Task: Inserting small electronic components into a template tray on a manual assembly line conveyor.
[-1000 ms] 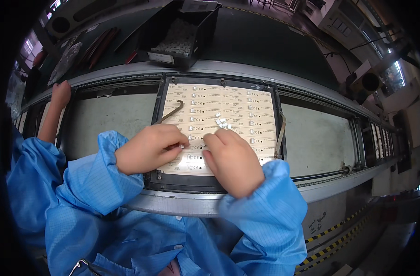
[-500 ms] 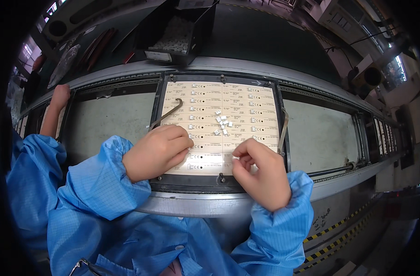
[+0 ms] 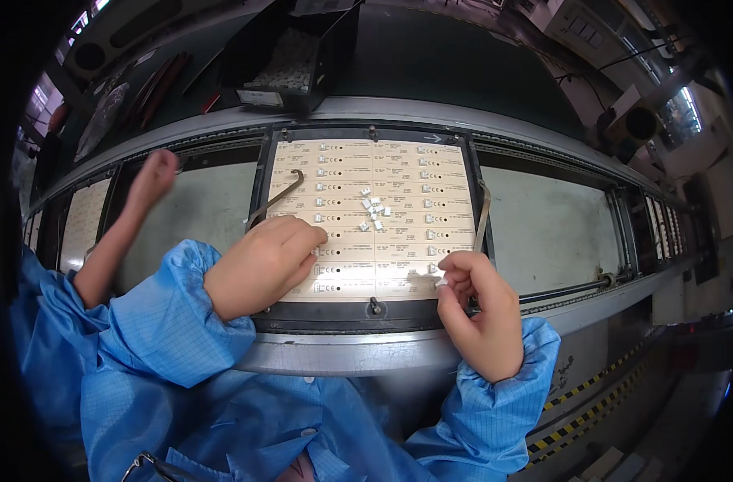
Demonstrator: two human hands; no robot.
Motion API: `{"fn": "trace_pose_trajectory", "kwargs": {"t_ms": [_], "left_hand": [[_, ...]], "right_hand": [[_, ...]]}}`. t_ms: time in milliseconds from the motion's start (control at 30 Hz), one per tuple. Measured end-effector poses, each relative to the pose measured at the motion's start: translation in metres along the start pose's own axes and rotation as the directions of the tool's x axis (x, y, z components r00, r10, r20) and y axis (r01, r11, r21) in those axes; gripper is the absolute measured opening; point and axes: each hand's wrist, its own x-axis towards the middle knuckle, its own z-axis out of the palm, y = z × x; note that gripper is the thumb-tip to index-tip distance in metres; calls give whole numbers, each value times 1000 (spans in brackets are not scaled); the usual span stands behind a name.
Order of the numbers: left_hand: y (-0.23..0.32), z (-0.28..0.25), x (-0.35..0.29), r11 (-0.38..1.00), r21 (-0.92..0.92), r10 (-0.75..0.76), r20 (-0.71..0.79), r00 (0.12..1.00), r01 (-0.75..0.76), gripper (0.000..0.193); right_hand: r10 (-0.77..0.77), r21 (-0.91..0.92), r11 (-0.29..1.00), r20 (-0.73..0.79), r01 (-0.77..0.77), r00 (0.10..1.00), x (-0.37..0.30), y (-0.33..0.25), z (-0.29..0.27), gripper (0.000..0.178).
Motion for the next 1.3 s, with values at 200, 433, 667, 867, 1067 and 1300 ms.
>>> {"fn": "trace_pose_trajectory", "kwargs": {"t_ms": [200,433,667,867,1067,1300], "left_hand": [[-6,0,-2,998,-10,68,25,997,-67,16],[1,-2,-2,993,53,101,48,994,-103,13],[4,-3,12,995,57,86,-19,996,-85,11],[0,14,33,1000,3,-22,-66,998,22,17],[1,31,45,997,-70,-39,-79,996,34,18],[-1,37,47,994,-108,-47,-116,992,34,16]], "right_hand": [[-62,-133,989,81,72,995,4,5,-4,13],[-174,-372,906,101,199,980,5,5,-1,19],[-215,-569,773,182,281,959,4,14,2,13],[-208,-591,757,188,279,960,5,10,8,13],[-199,-599,758,166,259,966,1,12,6,13],[-223,-601,753,148,267,963,2,12,8,14]]}}
